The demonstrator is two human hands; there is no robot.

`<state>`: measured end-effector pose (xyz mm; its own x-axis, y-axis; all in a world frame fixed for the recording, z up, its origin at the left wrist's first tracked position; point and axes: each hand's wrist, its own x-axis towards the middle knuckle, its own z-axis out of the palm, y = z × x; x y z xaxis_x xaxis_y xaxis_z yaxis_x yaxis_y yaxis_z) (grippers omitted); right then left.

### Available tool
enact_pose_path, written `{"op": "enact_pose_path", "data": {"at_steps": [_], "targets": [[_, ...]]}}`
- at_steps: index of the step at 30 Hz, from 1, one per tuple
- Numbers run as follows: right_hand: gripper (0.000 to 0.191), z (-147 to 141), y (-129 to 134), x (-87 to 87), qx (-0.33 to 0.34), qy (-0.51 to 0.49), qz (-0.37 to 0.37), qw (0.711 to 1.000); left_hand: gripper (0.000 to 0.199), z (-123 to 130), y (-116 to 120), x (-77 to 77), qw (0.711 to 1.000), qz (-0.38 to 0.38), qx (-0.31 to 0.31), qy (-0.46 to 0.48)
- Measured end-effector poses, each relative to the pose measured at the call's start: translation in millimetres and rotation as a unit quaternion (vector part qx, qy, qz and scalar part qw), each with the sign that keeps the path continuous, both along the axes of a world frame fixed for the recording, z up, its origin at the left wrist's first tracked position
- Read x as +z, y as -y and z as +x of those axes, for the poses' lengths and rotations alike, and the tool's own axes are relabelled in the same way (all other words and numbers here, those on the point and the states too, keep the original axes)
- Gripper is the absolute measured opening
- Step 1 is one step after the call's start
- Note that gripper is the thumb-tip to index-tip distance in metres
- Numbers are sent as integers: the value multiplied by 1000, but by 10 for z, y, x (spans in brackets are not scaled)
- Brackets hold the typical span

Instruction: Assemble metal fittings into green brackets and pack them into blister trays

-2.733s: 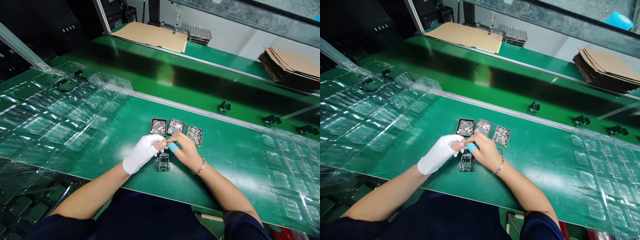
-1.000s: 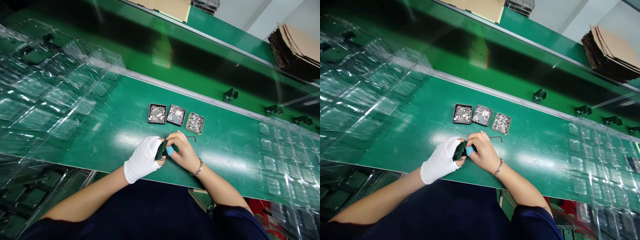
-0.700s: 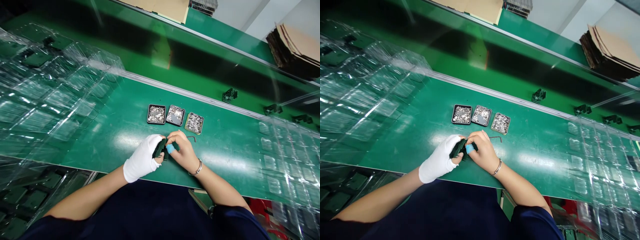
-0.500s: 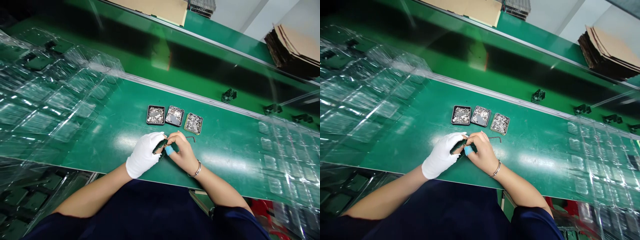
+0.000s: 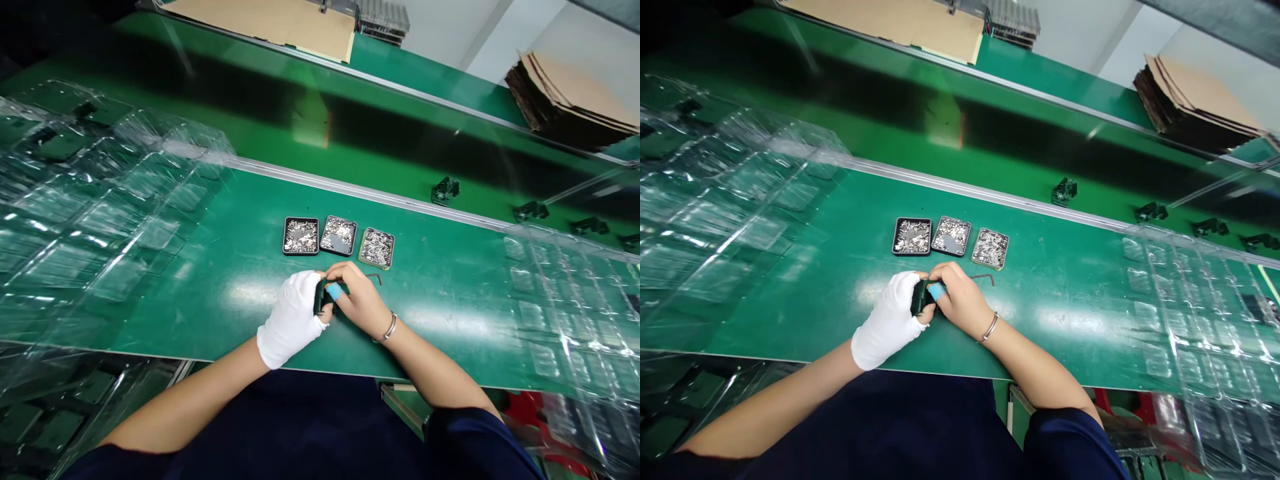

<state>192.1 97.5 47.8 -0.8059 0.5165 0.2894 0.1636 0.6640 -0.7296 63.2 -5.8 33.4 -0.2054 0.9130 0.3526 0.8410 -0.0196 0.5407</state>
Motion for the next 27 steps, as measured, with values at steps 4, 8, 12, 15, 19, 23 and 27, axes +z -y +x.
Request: {"op": "enact_pose_path", "data": {"at_steps": [4,8,12,15,19,23,27], "targets": [[13,162,-523,121,-91,56,8,994,38,-127,6,-45,993,-56,-36,97],[23,306,-1038,151,-141,224,75,961,41,-244,27,-41,978,-120,-38,165],[29,246,-1166,65,-65,290,136,945,44,-336,44,-7,971,-97,-30,217],[24,154,-1117,-8,-75,314,163,932,42,-408,39,-2,966,-89,3,241],[19,112,-1068,-58,-106,321,159,928,46,-464,32,-10,959,-110,23,262],[17,181,-1072,2,-117,330,152,924,48,-479,34,-2,956,-128,20,264],[18,280,-1089,111,-101,316,134,934,43,-500,31,14,962,-122,14,244]]}}
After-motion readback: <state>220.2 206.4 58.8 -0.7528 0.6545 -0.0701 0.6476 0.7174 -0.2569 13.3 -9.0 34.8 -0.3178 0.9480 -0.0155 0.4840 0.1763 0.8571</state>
